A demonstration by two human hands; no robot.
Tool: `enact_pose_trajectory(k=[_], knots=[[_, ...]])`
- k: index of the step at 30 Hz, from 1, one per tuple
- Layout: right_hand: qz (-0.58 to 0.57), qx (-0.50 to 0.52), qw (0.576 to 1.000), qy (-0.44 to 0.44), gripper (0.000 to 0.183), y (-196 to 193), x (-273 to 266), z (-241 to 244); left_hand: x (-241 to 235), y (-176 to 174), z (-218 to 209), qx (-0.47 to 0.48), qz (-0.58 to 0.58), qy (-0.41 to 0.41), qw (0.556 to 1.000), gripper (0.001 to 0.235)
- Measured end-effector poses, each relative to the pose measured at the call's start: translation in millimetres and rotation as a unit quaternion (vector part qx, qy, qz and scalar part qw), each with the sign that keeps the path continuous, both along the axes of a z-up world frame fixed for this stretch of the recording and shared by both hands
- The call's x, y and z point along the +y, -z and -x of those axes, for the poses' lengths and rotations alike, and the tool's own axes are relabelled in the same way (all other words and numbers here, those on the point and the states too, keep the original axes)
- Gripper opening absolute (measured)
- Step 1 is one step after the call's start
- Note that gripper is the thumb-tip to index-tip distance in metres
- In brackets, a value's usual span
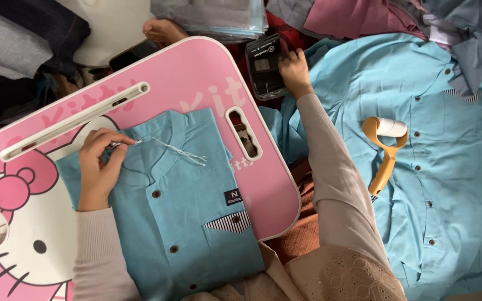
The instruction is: The person attaches a cardboard clothing tag to a light blue shirt laid out on a pink Hello Kitty lap desk. They thread a string through the shirt's collar and the tag's hole, then tie the string to secure the tag in place.
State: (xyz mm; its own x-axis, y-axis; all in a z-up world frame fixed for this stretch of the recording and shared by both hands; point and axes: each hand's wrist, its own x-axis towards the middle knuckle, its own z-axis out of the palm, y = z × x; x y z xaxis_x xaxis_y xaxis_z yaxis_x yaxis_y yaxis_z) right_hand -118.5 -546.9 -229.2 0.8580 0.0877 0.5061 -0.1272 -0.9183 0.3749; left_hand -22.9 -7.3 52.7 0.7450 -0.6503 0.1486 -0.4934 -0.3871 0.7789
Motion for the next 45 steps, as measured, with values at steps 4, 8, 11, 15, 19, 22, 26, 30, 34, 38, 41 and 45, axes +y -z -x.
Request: enact_pose_trajectory(k=[4,8,11,15,19,22,26,30,34,38,41,45], knots=[[0.025,-0.018,0.999,0.028,0.015,-33.6,6.6,4.4,-0.6,-2.1,-0.2,-0.003,0.024,0.006,1.0,0.017],[-0.123,-0.103,0.984,0.079,0.017,-66.1,-15.0,18.0,4.3,15.2,-9.3,-0.019,0.049,0.022,0.998,0.017],[-0.392,-0.176,0.901,-0.064,0.026,-109.3,-21.4,22.9,12.4,30.6,-17.2,-0.07,0.094,0.045,0.992,0.015],[-0.543,-0.128,0.791,-0.251,0.032,-265.3,77.2,39.1,13.2,41.7,-21.6,-0.092,0.134,0.061,0.985,0.022],[-0.568,-0.003,0.779,-0.266,0.012,-329.7,203.4,18.7,14.7,35.3,-19.3,-0.071,0.147,0.029,0.986,0.028],[-0.648,0.106,0.714,-0.243,0.024,-323.5,287.3,-7.5,16.0,31.9,-15.9,-0.044,0.171,0.057,0.983,0.026],[-0.654,0.176,0.694,-0.243,0.021,-290.1,340.3,-39.8,16.2,40.9,-19.8,-0.067,0.192,0.042,0.978,0.02],[-0.655,0.133,0.701,-0.25,0.012,-251.9,345.3,-56.1,17.4,37.3,-17.9,-0.042,0.173,-0.004,0.984,0.013],[-0.662,0.07,0.711,-0.228,0.013,-234.7,351.2,-59.2,16.9,38.5,-21.6,-0.048,0.164,-0.02,0.985,0.014],[-0.619,0.048,0.735,-0.273,0.019,-245.8,354.3,-51.2,20.8,33.5,-18.1,-0.048,0.186,-0.013,0.981,0.013],[-0.609,0.078,0.736,-0.284,0.022,-260.2,358.1,-41.7,20.7,31.8,-17.5,-0.034,0.174,-0.019,0.984,0.013],[-0.671,0.147,0.678,-0.263,0.036,-272.2,358.2,-32.7,19.0,32.7,-19.7,-0.026,0.162,-0.019,0.986,0.013]])
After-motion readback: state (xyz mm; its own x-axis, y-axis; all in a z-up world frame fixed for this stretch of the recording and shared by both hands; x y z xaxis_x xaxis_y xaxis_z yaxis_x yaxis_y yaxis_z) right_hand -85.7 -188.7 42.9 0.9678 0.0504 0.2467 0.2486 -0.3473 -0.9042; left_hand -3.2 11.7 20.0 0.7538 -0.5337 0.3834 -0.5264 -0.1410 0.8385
